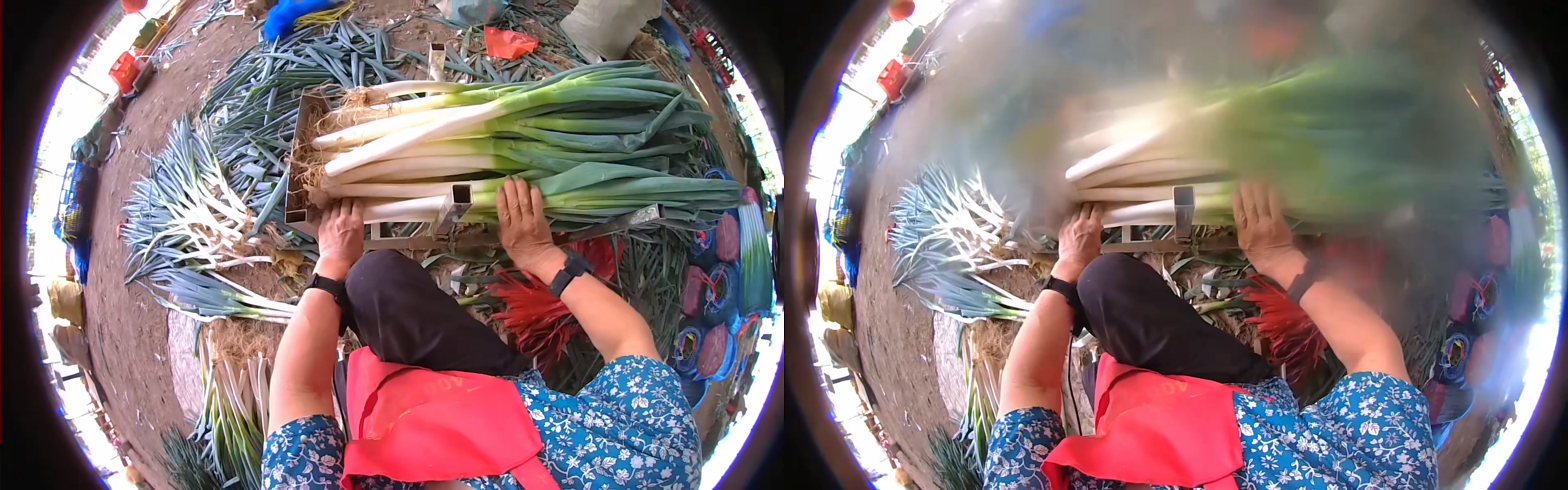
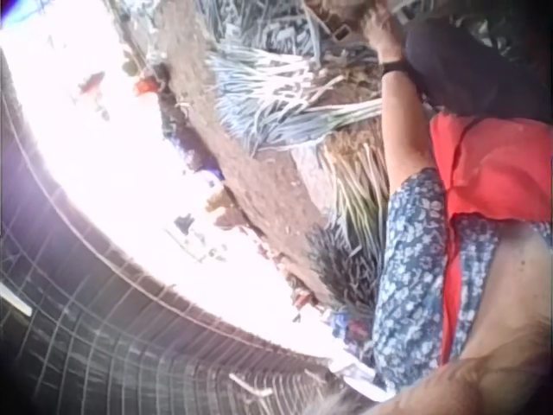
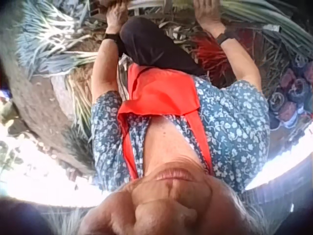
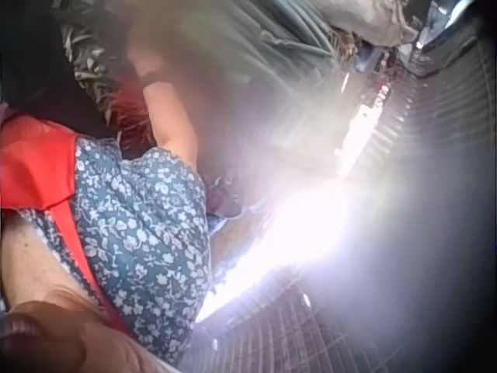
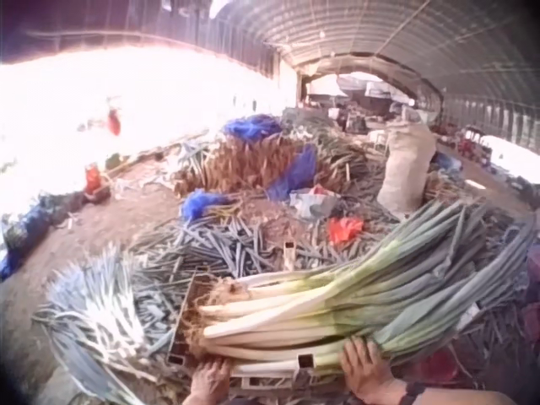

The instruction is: Sorting, cleaning, and packing green onions into a frame or container.

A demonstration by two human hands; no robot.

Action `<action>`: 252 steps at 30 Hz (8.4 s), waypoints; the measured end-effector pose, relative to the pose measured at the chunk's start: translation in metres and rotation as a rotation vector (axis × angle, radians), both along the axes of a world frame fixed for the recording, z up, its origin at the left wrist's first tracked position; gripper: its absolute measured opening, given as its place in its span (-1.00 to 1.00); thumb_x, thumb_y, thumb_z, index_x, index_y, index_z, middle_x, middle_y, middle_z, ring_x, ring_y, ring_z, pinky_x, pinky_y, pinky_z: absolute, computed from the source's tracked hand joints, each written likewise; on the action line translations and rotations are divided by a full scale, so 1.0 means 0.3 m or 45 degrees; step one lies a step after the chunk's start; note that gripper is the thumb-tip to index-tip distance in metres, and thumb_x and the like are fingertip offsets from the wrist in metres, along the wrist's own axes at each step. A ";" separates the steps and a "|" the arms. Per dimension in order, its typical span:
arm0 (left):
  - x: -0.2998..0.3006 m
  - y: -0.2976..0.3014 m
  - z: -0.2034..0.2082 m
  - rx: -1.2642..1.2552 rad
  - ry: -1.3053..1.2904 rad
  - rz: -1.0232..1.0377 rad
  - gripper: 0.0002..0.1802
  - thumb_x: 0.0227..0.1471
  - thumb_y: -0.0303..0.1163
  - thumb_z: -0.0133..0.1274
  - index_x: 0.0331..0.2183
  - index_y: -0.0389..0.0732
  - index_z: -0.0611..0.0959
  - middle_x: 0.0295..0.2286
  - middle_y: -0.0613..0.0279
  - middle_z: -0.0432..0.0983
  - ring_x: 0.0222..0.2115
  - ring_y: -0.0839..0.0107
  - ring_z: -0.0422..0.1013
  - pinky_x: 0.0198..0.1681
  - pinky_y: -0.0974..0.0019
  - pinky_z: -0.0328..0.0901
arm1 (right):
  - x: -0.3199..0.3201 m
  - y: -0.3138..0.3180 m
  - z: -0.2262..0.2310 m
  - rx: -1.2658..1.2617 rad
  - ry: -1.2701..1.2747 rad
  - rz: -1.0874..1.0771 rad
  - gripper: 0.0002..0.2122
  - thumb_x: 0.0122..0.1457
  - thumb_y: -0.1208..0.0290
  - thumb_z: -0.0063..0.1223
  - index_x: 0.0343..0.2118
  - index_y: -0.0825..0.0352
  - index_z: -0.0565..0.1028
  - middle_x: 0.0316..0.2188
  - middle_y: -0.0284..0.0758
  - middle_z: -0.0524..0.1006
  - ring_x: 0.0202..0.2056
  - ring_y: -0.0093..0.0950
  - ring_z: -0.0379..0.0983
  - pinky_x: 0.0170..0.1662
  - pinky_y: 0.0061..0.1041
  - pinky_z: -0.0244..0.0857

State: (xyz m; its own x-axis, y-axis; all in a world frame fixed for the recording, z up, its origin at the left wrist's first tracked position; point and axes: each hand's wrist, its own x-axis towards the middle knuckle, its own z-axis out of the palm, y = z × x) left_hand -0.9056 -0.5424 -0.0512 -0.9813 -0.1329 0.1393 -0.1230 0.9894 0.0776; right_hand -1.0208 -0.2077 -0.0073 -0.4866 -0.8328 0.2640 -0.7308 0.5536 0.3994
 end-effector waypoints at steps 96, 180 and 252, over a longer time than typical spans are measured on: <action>-0.061 0.056 0.128 0.246 0.428 0.138 -0.26 -0.01 -0.35 0.13 0.18 -0.28 0.27 0.08 -0.01 0.20 0.02 0.02 0.21 0.12 0.12 0.17 | -0.509 -0.402 0.450 0.347 -1.228 0.241 -0.54 0.06 0.17 0.12 -0.07 0.44 0.48 -0.17 0.00 0.54 -0.11 -0.06 0.44 0.00 -0.22 0.29; -0.091 0.061 0.020 0.926 0.399 -0.018 -0.25 -0.16 -0.29 0.24 0.09 -0.27 0.37 0.09 -0.13 0.23 0.14 -0.11 0.14 0.20 -0.06 0.05 | -0.880 -0.539 -0.139 0.083 -1.237 -0.047 -0.77 0.15 0.30 -0.04 -0.43 0.38 0.53 -0.44 -0.07 0.53 -0.36 -0.14 0.43 -0.27 -0.19 0.28; 0.888 0.270 0.619 1.992 0.811 1.159 -0.40 0.16 0.17 -0.06 -0.22 -0.26 0.46 -0.52 0.33 0.40 -0.57 0.56 0.34 -0.54 0.43 0.25 | 0.802 -1.056 0.356 -0.041 -3.081 0.375 -0.85 0.03 0.48 0.12 -0.41 0.48 0.53 -0.54 -0.28 0.53 -0.54 -0.51 0.46 -0.48 -0.52 0.34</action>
State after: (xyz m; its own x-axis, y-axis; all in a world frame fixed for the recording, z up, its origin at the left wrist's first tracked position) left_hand -0.6392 -0.4613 0.1343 -0.4133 -0.8455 -0.3381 -0.0854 -0.3336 0.9388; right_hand -0.7803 -0.5245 0.0994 0.2464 -0.9139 -0.3225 0.2691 0.3842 -0.8831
